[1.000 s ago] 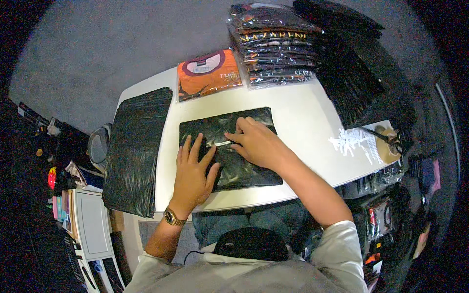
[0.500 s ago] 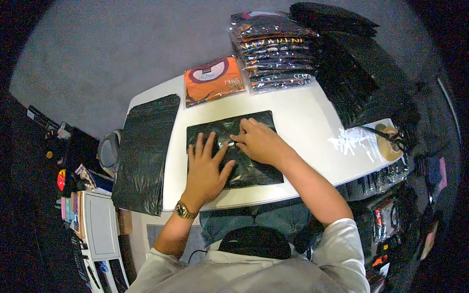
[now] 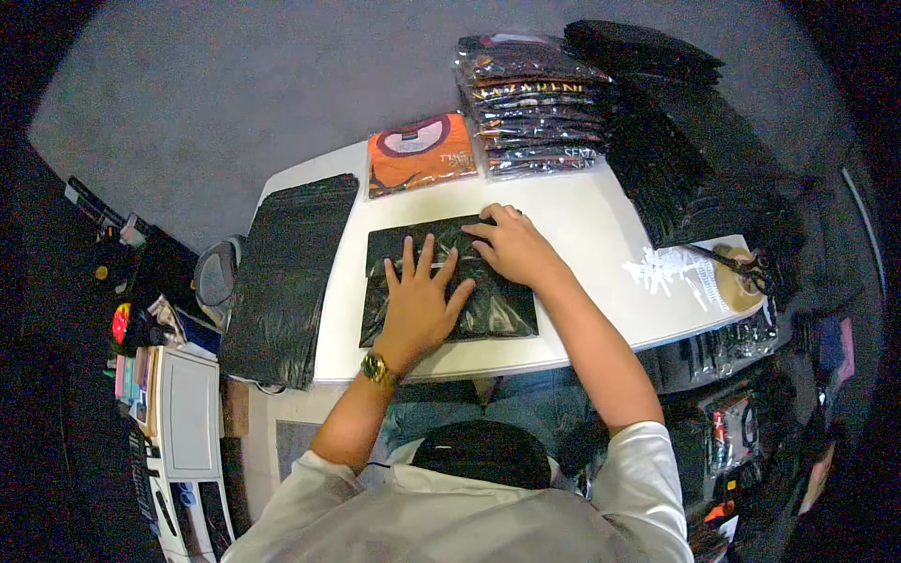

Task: Packing folded t-shirts into black mailing bags and sealing them with adhesive strips and extra tape.

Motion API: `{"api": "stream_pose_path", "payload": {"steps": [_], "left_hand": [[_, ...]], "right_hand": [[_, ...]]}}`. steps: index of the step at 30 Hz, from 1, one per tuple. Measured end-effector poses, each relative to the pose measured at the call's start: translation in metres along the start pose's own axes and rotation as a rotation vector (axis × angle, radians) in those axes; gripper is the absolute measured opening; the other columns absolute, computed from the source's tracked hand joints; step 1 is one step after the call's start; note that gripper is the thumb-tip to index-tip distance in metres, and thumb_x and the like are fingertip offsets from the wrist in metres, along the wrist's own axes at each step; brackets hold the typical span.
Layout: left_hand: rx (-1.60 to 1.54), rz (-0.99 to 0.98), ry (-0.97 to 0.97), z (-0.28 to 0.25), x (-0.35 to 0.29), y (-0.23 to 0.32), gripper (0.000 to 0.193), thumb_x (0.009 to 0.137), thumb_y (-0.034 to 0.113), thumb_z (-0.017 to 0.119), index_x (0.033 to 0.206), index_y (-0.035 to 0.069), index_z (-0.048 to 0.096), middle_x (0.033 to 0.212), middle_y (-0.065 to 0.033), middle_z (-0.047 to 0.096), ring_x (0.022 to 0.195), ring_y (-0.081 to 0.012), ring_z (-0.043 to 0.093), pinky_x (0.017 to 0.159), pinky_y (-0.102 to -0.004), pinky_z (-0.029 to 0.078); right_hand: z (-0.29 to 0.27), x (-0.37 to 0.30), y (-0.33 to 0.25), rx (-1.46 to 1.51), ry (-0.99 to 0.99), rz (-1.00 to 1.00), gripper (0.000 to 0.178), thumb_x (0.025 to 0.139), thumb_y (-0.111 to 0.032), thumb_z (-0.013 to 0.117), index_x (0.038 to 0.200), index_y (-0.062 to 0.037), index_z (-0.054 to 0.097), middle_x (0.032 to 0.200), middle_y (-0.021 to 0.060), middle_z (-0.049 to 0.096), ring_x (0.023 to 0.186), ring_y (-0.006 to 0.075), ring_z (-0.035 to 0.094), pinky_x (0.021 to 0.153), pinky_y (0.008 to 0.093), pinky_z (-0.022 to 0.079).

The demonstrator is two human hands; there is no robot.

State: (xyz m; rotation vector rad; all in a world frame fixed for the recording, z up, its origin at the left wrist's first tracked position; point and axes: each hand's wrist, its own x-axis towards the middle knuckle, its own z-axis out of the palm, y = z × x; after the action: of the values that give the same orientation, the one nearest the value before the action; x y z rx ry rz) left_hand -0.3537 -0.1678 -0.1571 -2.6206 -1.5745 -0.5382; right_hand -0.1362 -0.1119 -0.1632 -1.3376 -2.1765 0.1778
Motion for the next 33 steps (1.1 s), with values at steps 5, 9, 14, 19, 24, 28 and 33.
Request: {"api": "stream_pose_path", "payload": {"steps": [5,9,14,19,24,28,33], "left_hand": [[-0.001,-0.012,-0.017,-0.02,-0.018,-0.022,0.056,0.103,0.05,0.058,0.141,0.01,0.066,0.165,-0.0247,0.037,0.156,-0.0506,0.023,0.121,-0.0732,0.017],[-0.165,-0.045,0.084,-0.061,-0.069,-0.054,0.041,0.097,0.032,0.071,0.13,0.009,0.072,0.155,-0.024,0.049,0.151,-0.0485,0.034,0.123,-0.06,0.027],[-0.128,-0.199,0.341,-0.09,-0.161,-0.113,0.029,0.087,0.014,0.077,0.116,0.008,0.074,0.138,-0.0174,0.061,0.141,-0.0441,0.046,0.117,-0.0542,0.038],[-0.024,-0.373,0.285,-0.104,-0.207,-0.137,0.038,0.082,0.014,0.081,0.119,0.006,0.074,0.131,-0.0151,0.063,0.126,-0.0388,0.055,0.11,-0.0493,0.043],[-0.047,-0.316,0.33,-0.101,-0.206,-0.145,0.03,0.085,0.009,0.076,0.114,0.002,0.076,0.113,-0.0125,0.068,0.107,-0.0342,0.061,0.095,-0.042,0.051],[-0.039,-0.23,0.329,-0.093,-0.194,-0.157,0.019,0.086,0.005,0.075,0.105,0.003,0.077,0.1,-0.0096,0.068,0.097,-0.0316,0.062,0.089,-0.0434,0.05],[-0.037,-0.207,0.377,-0.094,-0.184,-0.157,0.017,0.088,0.005,0.076,0.104,0.006,0.078,0.097,-0.009,0.067,0.091,-0.03,0.061,0.08,-0.0417,0.046]], "right_hand": [[0.007,-0.003,0.002,-0.017,0.038,-0.029,0.034,0.095,-0.019,0.069,0.128,-0.0128,0.075,0.13,0.0159,0.064,0.122,0.0349,0.06,0.108,0.0448,0.049],[0.0,-0.003,-0.002,-0.005,0.028,-0.043,0.032,0.094,-0.016,0.07,0.125,-0.0101,0.075,0.126,0.0148,0.066,0.119,0.0353,0.062,0.106,0.0452,0.05],[0.005,0.004,-0.078,0.292,0.058,-0.083,0.025,0.091,-0.014,0.074,0.114,-0.0064,0.075,0.113,0.0158,0.069,0.114,0.0351,0.065,0.103,0.043,0.052],[0.058,0.029,-0.175,0.324,-0.262,-0.238,0.039,0.093,-0.026,0.074,0.126,-0.0063,0.07,0.123,0.0175,0.069,0.12,0.0345,0.064,0.105,0.0418,0.05],[0.137,0.107,-0.195,0.403,-0.386,0.139,0.054,0.092,-0.026,0.076,0.137,-0.0008,0.061,0.092,0.0163,0.076,0.076,0.0257,0.076,0.071,0.0389,0.062],[0.185,0.154,-0.16,0.662,-0.22,0.483,0.067,0.089,-0.018,0.08,0.145,0.0034,0.051,0.077,0.0162,0.073,0.061,0.0221,0.074,0.054,0.0348,0.06],[0.197,0.174,-0.174,0.683,-0.122,0.586,0.06,0.085,-0.011,0.083,0.135,0.0038,0.055,0.081,0.0174,0.074,0.064,0.0244,0.075,0.055,0.0357,0.061]]}}
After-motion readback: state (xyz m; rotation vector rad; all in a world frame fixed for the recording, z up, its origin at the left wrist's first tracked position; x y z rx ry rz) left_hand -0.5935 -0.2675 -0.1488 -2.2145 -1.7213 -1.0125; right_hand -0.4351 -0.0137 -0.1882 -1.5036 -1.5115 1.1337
